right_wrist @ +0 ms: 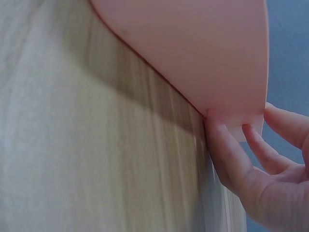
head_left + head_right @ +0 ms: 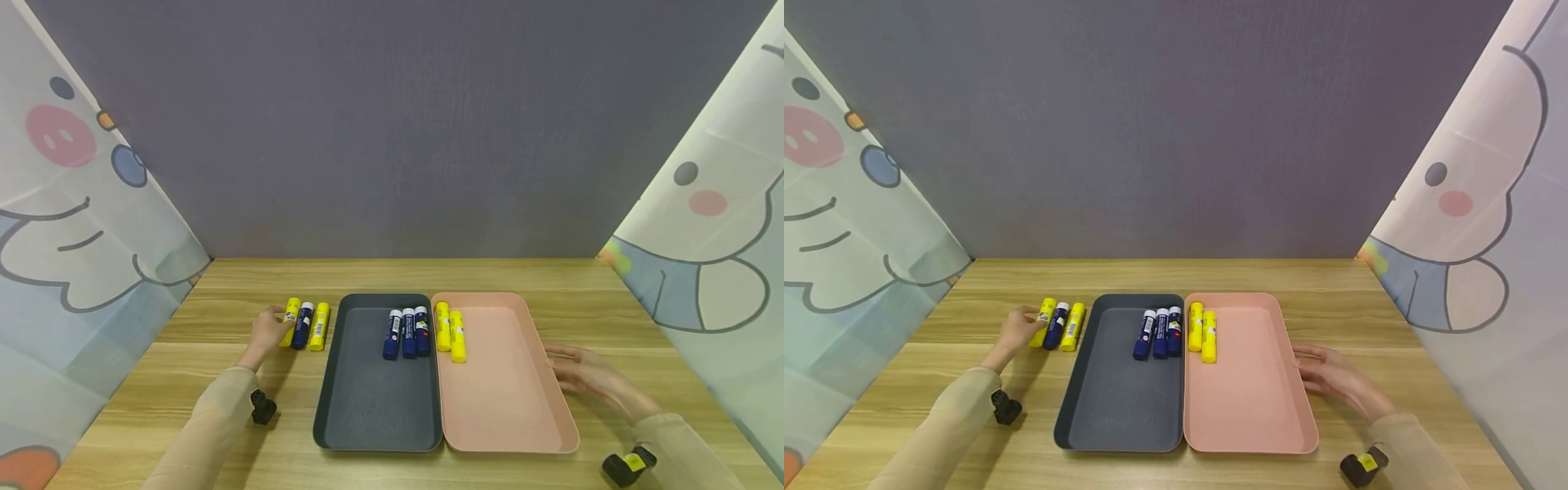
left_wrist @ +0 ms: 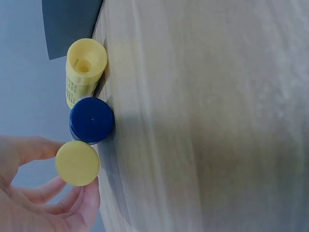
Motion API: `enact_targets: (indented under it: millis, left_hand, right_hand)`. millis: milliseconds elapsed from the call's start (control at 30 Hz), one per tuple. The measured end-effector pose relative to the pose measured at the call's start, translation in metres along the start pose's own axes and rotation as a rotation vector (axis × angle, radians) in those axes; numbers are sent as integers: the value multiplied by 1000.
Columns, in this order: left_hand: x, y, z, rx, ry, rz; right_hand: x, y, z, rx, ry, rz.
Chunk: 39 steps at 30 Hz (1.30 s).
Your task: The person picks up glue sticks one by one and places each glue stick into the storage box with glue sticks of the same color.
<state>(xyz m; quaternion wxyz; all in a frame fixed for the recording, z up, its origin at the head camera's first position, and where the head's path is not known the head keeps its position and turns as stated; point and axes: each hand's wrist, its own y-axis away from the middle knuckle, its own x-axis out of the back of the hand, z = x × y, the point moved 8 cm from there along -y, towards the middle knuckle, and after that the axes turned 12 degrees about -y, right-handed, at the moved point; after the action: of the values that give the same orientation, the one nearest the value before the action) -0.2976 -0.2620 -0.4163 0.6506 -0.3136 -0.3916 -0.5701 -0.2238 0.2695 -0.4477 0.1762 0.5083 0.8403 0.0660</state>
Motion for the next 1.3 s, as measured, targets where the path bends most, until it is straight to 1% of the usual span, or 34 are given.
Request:
enact_targets:
  millis: [300, 533, 733, 833, 1000, 1100, 1300]
  left_hand:
    - [2, 1, 6, -14, 9, 4]
    - [0, 1, 13, -22, 61, -19]
    - [1, 3, 23, -25, 83, -22]
    - [1, 4, 29, -14, 100, -33]
    - [1, 6, 39, -3, 127, -53]
    - [1, 6, 46, -15, 127, -58]
    - [2, 7, 58, -51, 152, -41]
  right_hand:
    - [-1, 1, -1, 1, 9, -7]
    - [0, 1, 0, 2, 3, 0]
    - [-1, 0, 0, 8, -22, -9]
    - [-1, 0, 0, 15, -29, -18]
    - [0, -1, 2, 11, -33, -9]
    - [1, -1, 2, 12, -39, -6]
    - [2, -1, 3, 15, -66, -19]
